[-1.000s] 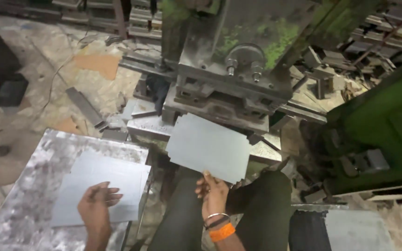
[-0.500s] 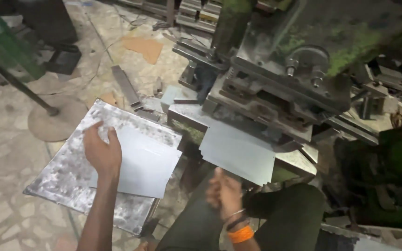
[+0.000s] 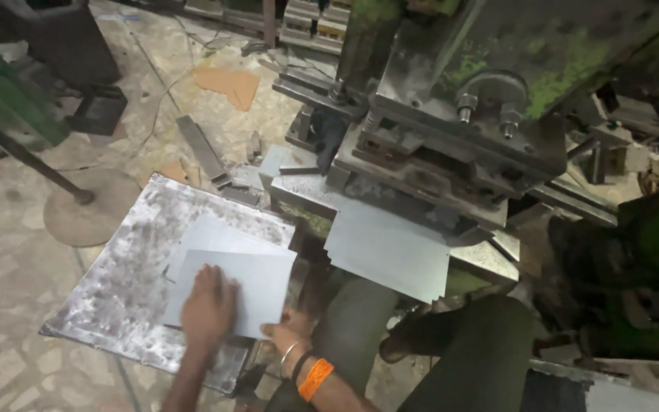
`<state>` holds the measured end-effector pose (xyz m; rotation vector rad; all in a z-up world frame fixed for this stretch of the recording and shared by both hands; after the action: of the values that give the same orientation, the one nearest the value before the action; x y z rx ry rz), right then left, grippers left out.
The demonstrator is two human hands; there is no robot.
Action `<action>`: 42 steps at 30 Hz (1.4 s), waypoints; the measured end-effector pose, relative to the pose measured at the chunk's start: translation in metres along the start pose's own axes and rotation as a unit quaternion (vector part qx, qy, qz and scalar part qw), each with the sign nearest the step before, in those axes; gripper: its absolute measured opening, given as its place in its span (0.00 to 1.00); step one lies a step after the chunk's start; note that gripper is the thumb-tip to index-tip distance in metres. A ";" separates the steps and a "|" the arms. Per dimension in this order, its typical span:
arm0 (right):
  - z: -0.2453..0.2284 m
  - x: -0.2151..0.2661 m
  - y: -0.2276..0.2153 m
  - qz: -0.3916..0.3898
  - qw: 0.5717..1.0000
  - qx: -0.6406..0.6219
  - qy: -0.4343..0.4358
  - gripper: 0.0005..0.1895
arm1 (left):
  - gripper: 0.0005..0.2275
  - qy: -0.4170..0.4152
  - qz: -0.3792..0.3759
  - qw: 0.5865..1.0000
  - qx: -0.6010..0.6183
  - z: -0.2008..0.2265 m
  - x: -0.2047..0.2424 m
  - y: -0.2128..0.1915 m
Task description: Feeding metal sheets into a stamping machine to punch shapes.
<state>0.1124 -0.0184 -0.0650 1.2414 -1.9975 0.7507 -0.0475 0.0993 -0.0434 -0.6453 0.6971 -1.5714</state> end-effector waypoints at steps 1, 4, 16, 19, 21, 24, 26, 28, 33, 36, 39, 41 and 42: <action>-0.018 0.011 -0.006 0.000 1.000 0.000 -0.002 0.25 | 0.29 0.001 0.002 1.000 0.001 -0.006 -0.010 -0.015; -0.085 0.048 -0.032 0.015 0.991 -0.018 -0.135 0.10 | 0.33 -0.042 0.047 0.996 0.055 -0.024 -0.035 -0.068; -0.080 0.041 -0.193 0.000 0.813 -0.472 -0.341 0.16 | 0.14 -0.075 -0.298 0.762 0.569 0.230 -0.046 0.016; -0.110 0.046 -0.207 0.116 0.845 -0.428 -0.300 0.13 | 0.14 -0.064 -0.314 0.765 0.558 0.282 -0.055 0.033; -0.135 0.037 -0.221 0.092 0.814 -0.429 -0.381 0.10 | 0.15 -0.074 -0.287 0.771 0.564 0.296 -0.073 0.045; -0.170 0.024 -0.226 0.157 0.858 -0.395 -0.290 0.07 | 0.11 -0.156 -0.217 0.725 0.634 0.274 -0.099 0.076; -0.204 0.011 -0.229 0.195 0.859 -0.389 -0.270 0.08 | 0.14 -0.147 -0.252 0.705 0.647 0.272 -0.095 0.070; -0.227 -0.023 -0.237 0.231 0.860 -0.383 -0.248 0.11 | 0.19 -0.139 -0.284 0.684 0.657 0.267 -0.081 0.065; -0.262 -0.068 -0.246 0.276 0.828 -0.468 -0.138 0.06 | 0.17 -0.157 -0.229 0.764 0.582 0.269 -0.031 0.028; -0.264 -0.062 -0.251 0.312 0.791 -0.491 -0.191 0.09 | 0.15 -0.171 -0.239 0.762 0.577 0.270 -0.023 0.036; -0.257 -0.064 -0.262 0.358 0.787 -0.469 -0.179 0.09 | 0.13 -0.185 -0.242 0.750 0.587 0.264 -0.023 0.045; -0.258 -0.051 -0.259 0.356 0.797 -0.453 -0.183 0.08 | 0.12 -0.180 -0.239 0.749 0.591 0.257 -0.024 0.044; -0.259 -0.044 -0.256 0.353 0.806 -0.437 -0.187 0.08 | 0.12 -0.174 -0.237 0.748 0.595 0.254 -0.025 0.043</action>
<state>0.4216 0.1018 0.0927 0.0611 -2.6716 -0.2048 0.1729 0.1029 0.0916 -0.0893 -0.8447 -1.8840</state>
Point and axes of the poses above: each hand's wrist, its own x-axis away from the middle knuckle, its own y-axis out of the palm, z = x × y, the point moved 7 cm from there along -x, towards the middle knuckle, and after that the axes turned 8 degrees about x, right-handed, at the moved point
